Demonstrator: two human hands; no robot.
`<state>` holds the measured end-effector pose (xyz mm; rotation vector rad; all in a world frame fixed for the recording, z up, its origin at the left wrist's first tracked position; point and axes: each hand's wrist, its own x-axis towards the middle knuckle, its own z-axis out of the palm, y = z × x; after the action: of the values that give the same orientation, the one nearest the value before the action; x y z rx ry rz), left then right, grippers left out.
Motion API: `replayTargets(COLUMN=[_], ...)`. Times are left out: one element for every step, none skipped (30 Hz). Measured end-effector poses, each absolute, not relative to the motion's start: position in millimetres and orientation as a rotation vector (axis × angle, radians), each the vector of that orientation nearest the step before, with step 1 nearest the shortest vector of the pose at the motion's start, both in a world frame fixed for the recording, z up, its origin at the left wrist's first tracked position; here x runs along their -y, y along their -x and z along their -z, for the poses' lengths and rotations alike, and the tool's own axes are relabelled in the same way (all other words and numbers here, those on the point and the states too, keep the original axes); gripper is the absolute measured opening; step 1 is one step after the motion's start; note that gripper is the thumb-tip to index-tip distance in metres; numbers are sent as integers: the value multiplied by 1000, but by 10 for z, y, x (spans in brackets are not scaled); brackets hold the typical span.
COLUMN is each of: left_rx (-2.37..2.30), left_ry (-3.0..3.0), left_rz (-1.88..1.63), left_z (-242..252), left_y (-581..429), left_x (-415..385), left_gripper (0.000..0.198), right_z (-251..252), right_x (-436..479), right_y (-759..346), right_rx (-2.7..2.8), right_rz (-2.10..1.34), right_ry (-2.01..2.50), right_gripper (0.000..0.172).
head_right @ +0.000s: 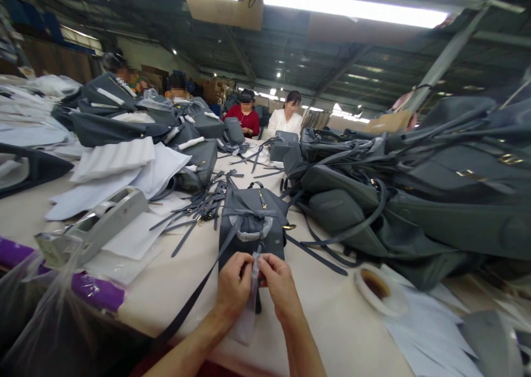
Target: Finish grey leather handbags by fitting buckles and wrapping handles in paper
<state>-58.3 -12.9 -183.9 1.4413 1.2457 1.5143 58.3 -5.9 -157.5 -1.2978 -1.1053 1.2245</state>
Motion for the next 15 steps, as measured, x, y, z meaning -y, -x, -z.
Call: replayTargets(left_rx=[-1217, -1181, -1146, -1110, -1079, -1052, -1021, -987, -952, -924, -905, -890, -879, -872, -859], left_ry=[-1380, -1308, -1231, -1153, -1078, -1018, -973, -939, -917, -902, -891, -880, -875, -875, -874], left_rz=[-1496, -1475, -1458, -1447, -1442, -1441, -1439, -1433, -1416, -1395, -1375, -1358, -1344, -1336, -1333], left_z=[1839, 1845, 1857, 1876, 1900, 1926, 1953, 1978, 1998, 2010, 2015, 2012, 2004, 1991, 1977], left_y=[582, 577, 569, 557, 544, 529, 515, 504, 497, 494, 495, 500, 509, 521, 533], left_x=[132, 131, 123, 107, 84, 55, 24, -7, -34, -54, -66, -70, -69, -65, -63], left_gripper=[15, 14, 11, 8, 5, 7, 9, 11, 13, 15, 17, 20, 23, 27, 30], right_z=[1587, 1600, 1612, 1622, 1630, 1634, 1636, 1634, 1630, 1626, 1620, 1616, 1614, 1615, 1620], right_x=[62, 63, 64, 63, 60, 55, 47, 38, 29, 20, 14, 10, 7, 4, -3], right_y=[-585, -586, -587, -588, -588, -588, -589, -589, -588, -586, -583, -578, -573, -567, -562], right_rx=[1111, 1115, 1116, 1111, 1103, 1092, 1080, 1071, 1064, 1061, 1058, 1054, 1049, 1043, 1035], right_rz=[-1219, -1214, -1211, -1207, -1203, -1198, -1192, -1183, -1175, -1168, -1161, -1155, -1152, -1149, -1147], right_ry=[1292, 1287, 1283, 1281, 1281, 1286, 1294, 1305, 1317, 1329, 1340, 1350, 1357, 1363, 1368], right_gripper=[37, 38, 39, 40, 41, 43, 43, 44, 43, 42, 40, 39, 37, 36, 36])
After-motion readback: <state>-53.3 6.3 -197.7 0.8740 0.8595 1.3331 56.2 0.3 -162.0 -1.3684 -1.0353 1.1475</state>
